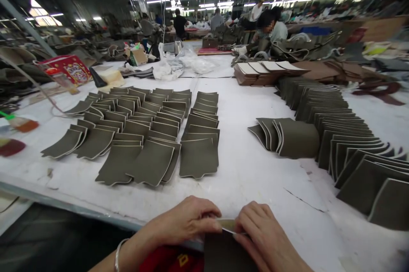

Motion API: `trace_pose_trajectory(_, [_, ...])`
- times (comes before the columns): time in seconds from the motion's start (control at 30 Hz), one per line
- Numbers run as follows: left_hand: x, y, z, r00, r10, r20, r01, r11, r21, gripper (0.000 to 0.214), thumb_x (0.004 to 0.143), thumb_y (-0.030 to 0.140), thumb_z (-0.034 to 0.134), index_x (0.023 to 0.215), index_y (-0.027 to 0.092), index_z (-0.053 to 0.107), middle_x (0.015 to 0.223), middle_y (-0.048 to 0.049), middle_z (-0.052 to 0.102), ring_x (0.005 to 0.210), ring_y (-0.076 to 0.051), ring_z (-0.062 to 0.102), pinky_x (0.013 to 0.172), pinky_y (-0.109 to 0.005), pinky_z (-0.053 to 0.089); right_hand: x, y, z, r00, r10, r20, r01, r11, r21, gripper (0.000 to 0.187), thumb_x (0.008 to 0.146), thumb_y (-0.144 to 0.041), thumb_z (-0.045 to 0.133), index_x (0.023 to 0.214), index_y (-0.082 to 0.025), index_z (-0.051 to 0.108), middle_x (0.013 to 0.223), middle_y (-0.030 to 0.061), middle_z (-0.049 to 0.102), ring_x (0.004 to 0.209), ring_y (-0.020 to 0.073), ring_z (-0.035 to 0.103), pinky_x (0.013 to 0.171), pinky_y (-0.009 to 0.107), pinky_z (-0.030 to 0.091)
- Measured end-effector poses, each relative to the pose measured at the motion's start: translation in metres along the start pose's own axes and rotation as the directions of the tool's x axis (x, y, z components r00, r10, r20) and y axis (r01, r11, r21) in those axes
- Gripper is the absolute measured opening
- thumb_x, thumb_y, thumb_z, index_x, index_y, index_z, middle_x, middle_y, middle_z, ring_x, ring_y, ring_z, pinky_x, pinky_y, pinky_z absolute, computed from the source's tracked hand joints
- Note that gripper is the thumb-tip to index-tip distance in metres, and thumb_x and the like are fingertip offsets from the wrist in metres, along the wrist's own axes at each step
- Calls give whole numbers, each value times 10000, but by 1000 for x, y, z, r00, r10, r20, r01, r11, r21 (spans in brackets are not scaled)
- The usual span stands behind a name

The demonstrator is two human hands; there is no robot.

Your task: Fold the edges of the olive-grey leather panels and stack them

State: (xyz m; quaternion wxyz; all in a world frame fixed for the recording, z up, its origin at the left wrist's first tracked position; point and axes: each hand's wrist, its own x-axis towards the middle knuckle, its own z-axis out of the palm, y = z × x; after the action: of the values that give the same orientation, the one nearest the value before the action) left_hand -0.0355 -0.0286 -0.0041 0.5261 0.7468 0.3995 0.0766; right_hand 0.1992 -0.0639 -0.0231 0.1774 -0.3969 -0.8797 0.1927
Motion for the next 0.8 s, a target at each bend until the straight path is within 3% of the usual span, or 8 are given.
trace_pose_trajectory(0.07, [-9, 0, 6, 998, -39, -49, 41, 998, 40, 176, 845, 344, 645, 916, 185, 674, 793, 18, 616, 740, -134, 538, 649, -203, 359, 0, 2, 7, 1000, -3, -5, 3, 1000, -31, 162, 927, -79, 523, 854, -222, 496, 842, 10, 580, 793, 226, 494, 713, 357, 332])
trace_pose_trajectory(0.2, [-11, -2, 20, 988, -39, -150, 53, 994, 93, 147, 892, 200, 528, 902, 193, 675, 884, -12, 657, 855, -156, 570, 759, -220, 366, 4, 4, 17, 996, -43, -73, 37, 996, -85, 179, 946, -84, 461, 826, -214, 492, 794, 20, 558, 747, 234, 472, 703, 364, 301])
trace_pose_trajectory(0.47, [-1, -8, 24, 995, -1, -97, 4, 1000, 30, 189, 851, 180, 513, 671, 173, 568, 643, 30, 536, 640, -111, 473, 614, -218, 301, 3, 4, 17, 998, 2, -67, -3, 1000, -13, 175, 957, -97, 456, 833, -208, 512, 811, 19, 568, 776, 226, 473, 722, 362, 299])
trace_pose_trajectory(0.67, [2, -5, 24, 998, 20, -53, -21, 999, -24, 163, 806, 136, 470, 686, 176, 573, 643, 36, 501, 663, -116, 494, 658, -204, 331, 3, 4, 9, 999, 36, -41, -33, 997, 75, 208, 905, -68, 537, 1041, -223, 565, 897, 19, 603, 835, 226, 483, 759, 367, 312])
trace_pose_trajectory(0.8, [4, -1, 24, 998, 51, -40, -53, 997, -49, 176, 786, 114, 442, 710, 187, 583, 638, 44, 472, 669, -109, 500, 658, -191, 331, 3, 4, 4, 998, 43, 41, -45, 999, 28, 165, 925, -83, 553, 957, -235, 610, 871, 14, 593, 849, 223, 490, 761, 374, 313])
